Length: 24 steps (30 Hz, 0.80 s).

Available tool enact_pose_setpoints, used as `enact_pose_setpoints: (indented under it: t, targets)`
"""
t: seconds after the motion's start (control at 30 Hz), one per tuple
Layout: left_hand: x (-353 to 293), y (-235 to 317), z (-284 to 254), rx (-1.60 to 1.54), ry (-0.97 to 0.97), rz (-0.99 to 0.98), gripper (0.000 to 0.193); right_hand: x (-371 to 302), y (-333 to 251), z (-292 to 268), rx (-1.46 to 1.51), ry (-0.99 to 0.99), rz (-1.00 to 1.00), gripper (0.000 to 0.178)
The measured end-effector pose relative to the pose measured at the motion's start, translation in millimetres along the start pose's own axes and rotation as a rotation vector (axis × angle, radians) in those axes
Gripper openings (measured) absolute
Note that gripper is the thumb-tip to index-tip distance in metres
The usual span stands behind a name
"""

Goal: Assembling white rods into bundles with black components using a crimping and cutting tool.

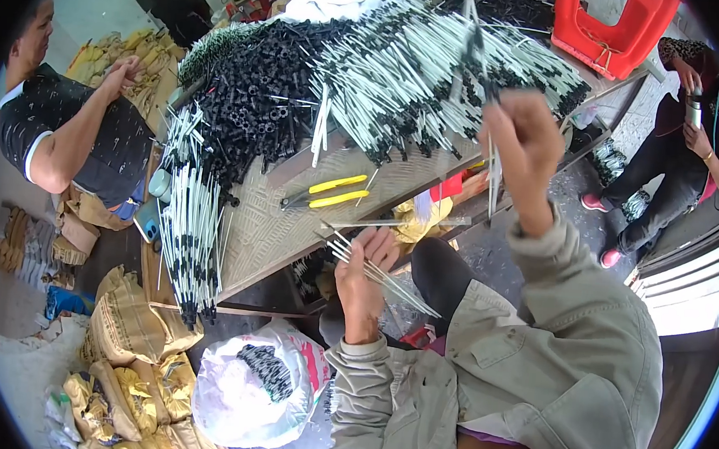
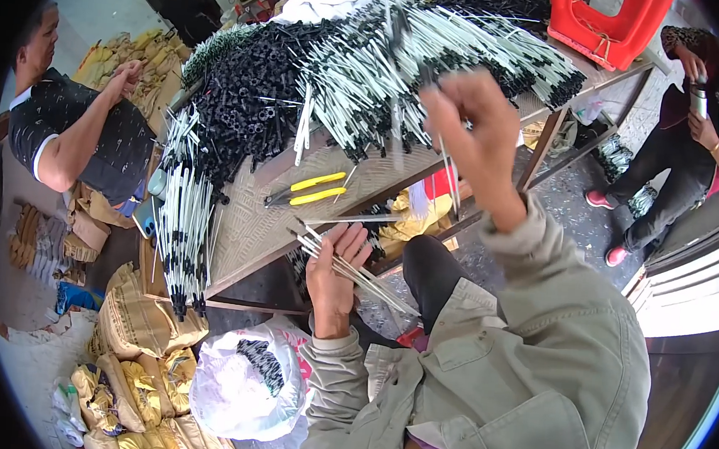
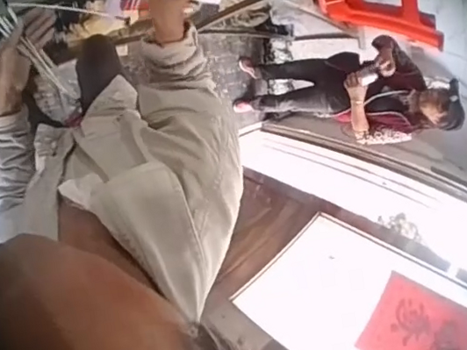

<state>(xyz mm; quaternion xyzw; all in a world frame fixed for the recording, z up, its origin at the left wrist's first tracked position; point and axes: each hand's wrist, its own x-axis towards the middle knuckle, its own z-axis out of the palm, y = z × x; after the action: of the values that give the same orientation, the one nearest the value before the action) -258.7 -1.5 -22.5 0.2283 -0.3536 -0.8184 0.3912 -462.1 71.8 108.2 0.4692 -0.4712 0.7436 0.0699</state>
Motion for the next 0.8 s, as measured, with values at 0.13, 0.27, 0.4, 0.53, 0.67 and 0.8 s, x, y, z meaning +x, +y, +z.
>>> enact_pose_setpoints:
  t: [0.13, 0.27, 0.4, 0.53, 0.67, 0.8]
  targets:
    - [10, 12, 19, -0.035, 0.025, 0.03, 0.042, -58, 0, 6, -0.111, -0.262, 0.042, 0.011]
    - [5, 29, 53, 0.108, 0.22, 0.324, 0.035, -78, 15, 31, -0.183, -0.687, 0.23, 0.016]
    - [5, 37, 41, 0.057, 0.269, 0.403, 0.023, -39, 65, 48, -0.141, -0.987, 0.028, 0.025]
    - [-8, 52, 27, -0.174, 0.289, 0.373, 0.028, 68, 124, 104, -0.943, -0.513, -0.12, 0.036]
    - [-20, 51, 16, -0.282, -0.029, 0.301, 0.034, 107, 177, 124, -1.177, -0.816, -0.008, 0.028]
    - [-17, 45, 6, -0.121, 0.139, 0.29, 0.031, 112, 166, 111, -0.977, -0.567, 0.042, 0.024]
